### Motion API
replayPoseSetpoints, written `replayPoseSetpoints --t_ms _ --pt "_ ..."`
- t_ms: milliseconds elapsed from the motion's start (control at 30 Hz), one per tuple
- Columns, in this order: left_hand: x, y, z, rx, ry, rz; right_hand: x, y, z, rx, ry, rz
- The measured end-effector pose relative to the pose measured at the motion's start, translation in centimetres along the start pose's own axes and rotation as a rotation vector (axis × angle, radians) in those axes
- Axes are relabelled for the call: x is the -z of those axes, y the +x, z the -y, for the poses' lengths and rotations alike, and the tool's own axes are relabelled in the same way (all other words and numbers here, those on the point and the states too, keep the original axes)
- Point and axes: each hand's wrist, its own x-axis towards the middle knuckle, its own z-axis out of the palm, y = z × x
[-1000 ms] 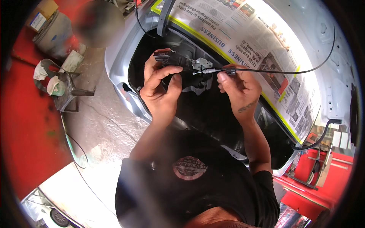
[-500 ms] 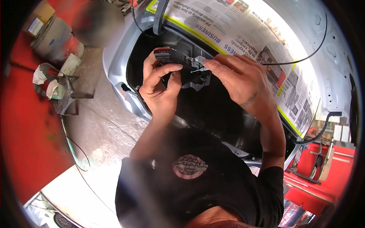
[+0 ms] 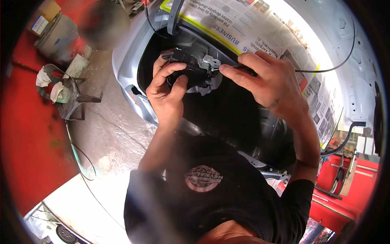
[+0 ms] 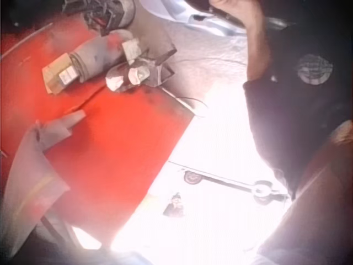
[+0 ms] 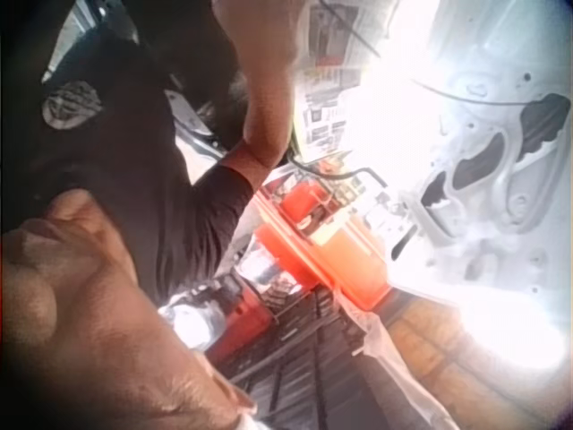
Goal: The person unclips and removes a long cable from the underside of a car trunk lid, then detaches the cable from a black latch mechanism by hand. They hold the latch mechanism while manipulating the metal cable end to slide it out of the plastic housing.
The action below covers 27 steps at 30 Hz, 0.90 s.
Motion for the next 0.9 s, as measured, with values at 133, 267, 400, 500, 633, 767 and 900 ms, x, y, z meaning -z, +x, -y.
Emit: replayPoseSetpoints --t_ms 133,267,400,500,633,767,900 --pt "-0.6 0.1 -1.1 -0.073 0.132 0.034 0.4 0.5 -0.1 0.031 -0.016 0.035" --pt "-1.0 0.1 -1.9 -0.133 0.243 0.062 0.2 0.8 -0.8 0.042 0.035 0.100" --pt "-1.0 0.3 -2.3 -0.137 0.248 0.067 0.4 1.3 -0.8 0.003 0.107 0.155" --pt "-0.9 0.4 -2.3 -0.151 0.248 0.088 0.3 1.5 -0.9 -0.007 0.189 0.161" --pt "-0.7 0.4 -2.3 -0.133 0.205 0.094 -0.1 1.7 -1.0 0.005 0.224 0.147" --pt "-0.7 0.5 -2.2 -0.116 0.183 0.096 -0.2 1.5 -1.0 0.025 0.204 0.135" --pt "-1.0 0.5 -1.9 -0.071 0.123 0.101 -0.3 1.2 -0.6 0.003 0.223 0.122"
